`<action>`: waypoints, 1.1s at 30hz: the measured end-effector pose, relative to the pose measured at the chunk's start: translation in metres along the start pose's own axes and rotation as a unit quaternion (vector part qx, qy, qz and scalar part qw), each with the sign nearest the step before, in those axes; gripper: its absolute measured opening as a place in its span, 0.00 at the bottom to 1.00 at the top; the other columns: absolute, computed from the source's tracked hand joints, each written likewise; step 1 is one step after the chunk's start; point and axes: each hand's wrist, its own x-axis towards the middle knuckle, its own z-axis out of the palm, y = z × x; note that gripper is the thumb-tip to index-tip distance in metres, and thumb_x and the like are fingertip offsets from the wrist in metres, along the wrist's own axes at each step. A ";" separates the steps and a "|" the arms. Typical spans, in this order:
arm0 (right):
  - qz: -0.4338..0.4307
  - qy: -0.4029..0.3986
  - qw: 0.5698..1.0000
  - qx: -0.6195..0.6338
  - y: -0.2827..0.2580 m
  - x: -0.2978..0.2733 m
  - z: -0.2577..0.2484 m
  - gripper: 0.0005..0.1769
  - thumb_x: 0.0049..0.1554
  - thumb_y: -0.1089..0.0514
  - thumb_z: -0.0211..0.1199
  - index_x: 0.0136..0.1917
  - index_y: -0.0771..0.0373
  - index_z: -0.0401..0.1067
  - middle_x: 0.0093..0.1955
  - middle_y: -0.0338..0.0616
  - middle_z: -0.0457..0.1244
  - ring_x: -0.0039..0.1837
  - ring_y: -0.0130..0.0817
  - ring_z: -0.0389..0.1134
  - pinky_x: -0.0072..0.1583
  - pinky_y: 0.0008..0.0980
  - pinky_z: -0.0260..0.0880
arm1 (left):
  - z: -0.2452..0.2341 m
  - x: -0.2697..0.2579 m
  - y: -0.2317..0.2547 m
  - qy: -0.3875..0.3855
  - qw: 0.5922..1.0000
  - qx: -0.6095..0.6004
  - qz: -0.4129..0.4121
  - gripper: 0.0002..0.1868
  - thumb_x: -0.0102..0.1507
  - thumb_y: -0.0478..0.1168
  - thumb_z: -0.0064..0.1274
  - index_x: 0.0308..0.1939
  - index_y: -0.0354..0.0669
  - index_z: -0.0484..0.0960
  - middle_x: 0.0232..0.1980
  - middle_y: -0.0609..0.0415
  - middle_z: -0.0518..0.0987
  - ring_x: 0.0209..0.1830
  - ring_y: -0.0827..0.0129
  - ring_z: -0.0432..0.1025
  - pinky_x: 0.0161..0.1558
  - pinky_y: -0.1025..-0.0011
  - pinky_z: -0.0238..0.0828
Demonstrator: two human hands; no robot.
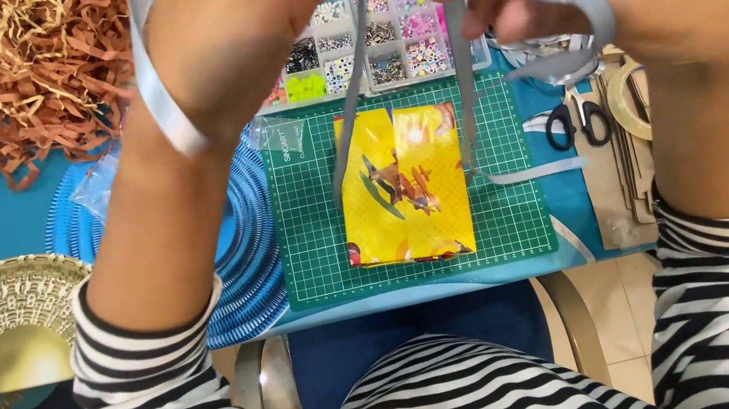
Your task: Tying a decorative silver ribbon around a small yellow gift box on a craft table.
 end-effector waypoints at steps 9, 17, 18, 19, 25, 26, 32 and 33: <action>0.015 -0.101 0.954 -0.282 0.054 -0.022 -0.072 0.11 0.69 0.58 0.69 0.48 0.67 0.76 0.38 0.44 0.65 0.37 0.30 0.62 0.41 0.29 0.59 | -0.040 -0.063 0.017 0.260 0.943 -0.129 -0.166 0.09 0.80 0.50 0.50 0.46 0.59 0.71 0.27 0.68 0.57 0.21 0.84 0.48 0.25 0.82 0.40; 0.118 -0.013 0.862 -0.492 0.102 -0.161 -0.088 0.28 0.66 0.82 0.59 0.76 0.71 0.80 0.67 0.66 0.69 0.70 0.58 0.70 0.71 0.52 0.70 | -0.091 -0.217 0.041 0.217 0.844 0.394 -0.292 0.10 0.93 0.34 0.44 0.66 0.25 0.67 0.48 0.39 0.68 0.42 0.56 0.69 0.44 0.65 0.71; 0.024 0.018 0.832 -0.554 0.085 -0.156 -0.062 0.26 0.70 0.86 0.56 0.77 0.80 0.78 0.74 0.73 0.68 0.78 0.67 0.68 0.80 0.57 0.68 | -0.084 -0.230 0.038 0.184 0.782 0.540 -0.249 0.16 0.90 0.22 0.55 0.73 0.09 0.65 0.63 0.20 0.73 0.57 0.36 0.73 0.57 0.50 0.72; 0.026 0.018 0.833 -0.552 0.080 -0.143 -0.028 0.26 0.70 0.86 0.56 0.77 0.80 0.78 0.74 0.73 0.68 0.78 0.67 0.68 0.80 0.57 0.68 | -0.064 -0.230 0.029 0.182 0.782 0.541 -0.251 0.16 0.90 0.22 0.55 0.73 0.09 0.65 0.63 0.20 0.73 0.57 0.36 0.73 0.57 0.50 0.72; -0.095 -0.139 0.925 -0.342 0.096 -0.129 0.104 0.63 0.55 0.18 0.70 0.89 0.43 0.46 0.92 0.54 0.41 0.91 0.61 0.45 0.86 0.72 0.51 | 0.055 -0.218 -0.025 0.007 0.797 0.569 -0.200 0.17 0.66 0.42 0.67 0.55 0.37 0.85 0.58 0.41 0.80 0.56 0.45 0.70 0.56 0.46 0.64; -0.102 -0.137 0.918 -0.358 0.098 -0.129 0.112 0.61 0.57 0.18 0.70 0.88 0.42 0.47 0.91 0.57 0.43 0.91 0.65 0.44 0.86 0.72 0.46 | 0.063 -0.218 -0.032 -0.047 0.783 0.596 -0.171 0.16 0.70 0.48 0.61 0.58 0.45 0.84 0.60 0.49 0.81 0.59 0.52 0.72 0.61 0.50 0.63; -0.124 -0.132 0.893 -0.412 0.109 -0.134 0.126 0.47 0.65 0.32 0.70 0.86 0.43 0.51 0.90 0.54 0.47 0.90 0.65 0.47 0.85 0.70 0.44 | 0.065 -0.223 -0.052 -0.071 0.808 0.557 -0.179 0.05 0.75 0.43 0.54 0.50 0.47 0.79 0.55 0.55 0.77 0.57 0.56 0.70 0.60 0.54 0.60; -0.129 -0.135 0.889 -0.418 0.111 -0.135 0.126 0.47 0.65 0.33 0.70 0.87 0.43 0.50 0.90 0.54 0.47 0.90 0.64 0.47 0.85 0.69 0.45 | 0.063 -0.221 -0.049 -0.072 0.817 0.537 -0.196 0.05 0.76 0.42 0.52 0.48 0.47 0.78 0.52 0.56 0.77 0.55 0.57 0.69 0.59 0.55 0.58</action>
